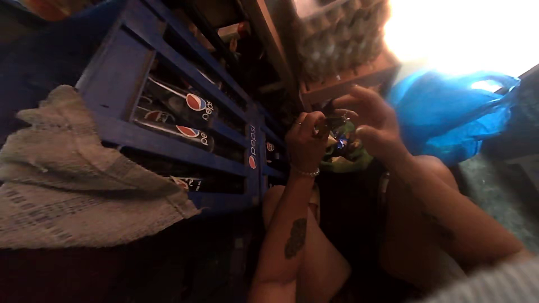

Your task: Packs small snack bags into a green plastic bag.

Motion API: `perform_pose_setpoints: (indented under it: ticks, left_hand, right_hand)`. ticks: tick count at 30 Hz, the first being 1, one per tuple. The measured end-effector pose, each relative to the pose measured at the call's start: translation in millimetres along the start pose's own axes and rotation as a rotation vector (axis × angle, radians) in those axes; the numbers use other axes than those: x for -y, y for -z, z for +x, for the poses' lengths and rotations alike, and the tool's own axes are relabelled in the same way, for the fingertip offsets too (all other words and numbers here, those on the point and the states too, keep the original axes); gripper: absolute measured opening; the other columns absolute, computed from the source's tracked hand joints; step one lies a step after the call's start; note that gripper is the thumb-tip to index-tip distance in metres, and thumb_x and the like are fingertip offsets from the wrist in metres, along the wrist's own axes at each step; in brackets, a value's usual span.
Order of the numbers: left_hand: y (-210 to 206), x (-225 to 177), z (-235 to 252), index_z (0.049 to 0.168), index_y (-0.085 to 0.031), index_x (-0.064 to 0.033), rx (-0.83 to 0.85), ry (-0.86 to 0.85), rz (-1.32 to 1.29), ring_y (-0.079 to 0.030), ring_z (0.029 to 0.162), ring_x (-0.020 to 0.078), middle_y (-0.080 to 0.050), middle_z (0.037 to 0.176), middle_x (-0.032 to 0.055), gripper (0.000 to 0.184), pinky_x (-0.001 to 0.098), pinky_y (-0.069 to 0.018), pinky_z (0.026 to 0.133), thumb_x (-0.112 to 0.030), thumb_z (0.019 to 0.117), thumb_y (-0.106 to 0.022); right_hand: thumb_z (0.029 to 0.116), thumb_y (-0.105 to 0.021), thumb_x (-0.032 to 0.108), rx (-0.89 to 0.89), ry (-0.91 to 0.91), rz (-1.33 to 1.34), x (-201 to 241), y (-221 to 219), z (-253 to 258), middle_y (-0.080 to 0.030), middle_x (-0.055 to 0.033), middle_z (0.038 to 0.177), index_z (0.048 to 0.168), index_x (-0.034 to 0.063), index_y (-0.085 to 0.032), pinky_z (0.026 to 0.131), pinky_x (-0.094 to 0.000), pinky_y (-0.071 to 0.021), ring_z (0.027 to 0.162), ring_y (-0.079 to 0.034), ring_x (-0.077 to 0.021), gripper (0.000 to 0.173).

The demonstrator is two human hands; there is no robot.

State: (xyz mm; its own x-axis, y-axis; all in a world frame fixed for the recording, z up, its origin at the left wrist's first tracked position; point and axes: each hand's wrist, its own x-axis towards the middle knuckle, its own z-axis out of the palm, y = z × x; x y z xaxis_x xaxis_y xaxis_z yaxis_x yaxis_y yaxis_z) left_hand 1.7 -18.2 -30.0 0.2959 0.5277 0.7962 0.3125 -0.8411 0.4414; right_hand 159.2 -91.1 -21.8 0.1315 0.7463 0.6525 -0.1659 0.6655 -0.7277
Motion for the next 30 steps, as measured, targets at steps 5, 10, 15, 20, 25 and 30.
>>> perform_pose_setpoints:
  ticks: [5, 10, 15, 20, 25, 30]
  left_hand:
    - [-6.8, 2.2, -1.4, 0.099, -0.071, 0.0028, 0.040, -0.021, -0.002, -0.066, 0.086, 0.0210, -0.068, 0.091, 0.0156, 0.017, 0.0303, -0.0559, 0.078, -0.006, 0.0851, -0.073]
    - [-9.1, 5.3, -2.5, 0.099, -0.072, 0.0025, 0.039, -0.072, 0.049, -0.067, 0.090, 0.0248, -0.069, 0.095, 0.0170, 0.020, 0.0335, -0.0552, 0.083, -0.010, 0.0834, -0.076]
    - [-7.7, 4.9, -2.3, 0.099, -0.072, 0.0013, 0.026, -0.078, 0.056, -0.066, 0.093, 0.0250, -0.068, 0.096, 0.0169, 0.022, 0.0328, -0.0546, 0.086, -0.012, 0.0836, -0.078]
    - [-6.9, 4.6, -1.0, 0.099, -0.072, -0.0005, 0.011, -0.103, 0.063, -0.066, 0.094, 0.0246, -0.069, 0.096, 0.0155, 0.019, 0.0330, -0.0542, 0.086, -0.014, 0.0865, -0.077]
    - [-6.5, 4.5, -0.7, 0.101, -0.072, 0.0003, 0.005, -0.117, 0.043, -0.068, 0.099, 0.0247, -0.073, 0.103, 0.0149, 0.019, 0.0342, -0.0545, 0.090, -0.011, 0.0858, -0.076]
    - [-7.7, 0.9, -1.0, 0.098, -0.074, 0.0019, -0.008, -0.100, -0.029, -0.070, 0.095, 0.0226, -0.074, 0.099, 0.0160, 0.019, 0.0314, -0.0559, 0.088, -0.013, 0.0864, -0.078]
  right_hand:
    - [0.0878, -0.077, 0.017, 0.044, 0.000, -0.068, -0.9, -3.0, -2.9, -0.065, -0.0026, 0.133, 0.134, 0.0040, -0.062, 0.106, -0.0329, -0.0524, 0.123, -0.061, -0.0140, 0.050]
    - [0.0905, -0.076, 0.016, 0.057, 0.051, -0.092, -6.5, -0.7, -3.3, -0.066, -0.0069, 0.129, 0.121, 0.0039, -0.070, 0.103, -0.0347, -0.0549, 0.122, -0.062, -0.0172, 0.034]
    - [0.0898, -0.077, 0.014, 0.074, 0.066, -0.089, -5.2, -1.2, -2.9, -0.067, -0.0053, 0.127, 0.118, 0.0061, -0.072, 0.101, -0.0331, -0.0554, 0.122, -0.062, -0.0164, 0.030]
    - [0.0884, -0.079, 0.014, 0.088, 0.080, -0.095, -3.8, -1.8, -2.2, -0.068, -0.0060, 0.125, 0.112, 0.0058, -0.074, 0.101, -0.0344, -0.0555, 0.122, -0.063, -0.0175, 0.025]
    - [0.0879, -0.079, 0.014, 0.090, 0.060, -0.096, -2.2, -2.3, -3.2, -0.068, -0.0051, 0.124, 0.117, 0.0061, -0.073, 0.102, -0.0331, -0.0553, 0.121, -0.063, -0.0160, 0.030]
    - [0.0894, -0.078, 0.017, 0.091, 0.101, -0.128, -2.3, -1.2, -0.9, -0.070, -0.0037, 0.120, 0.105, 0.0078, -0.074, 0.104, -0.0347, -0.0536, 0.123, -0.062, -0.0174, 0.019]
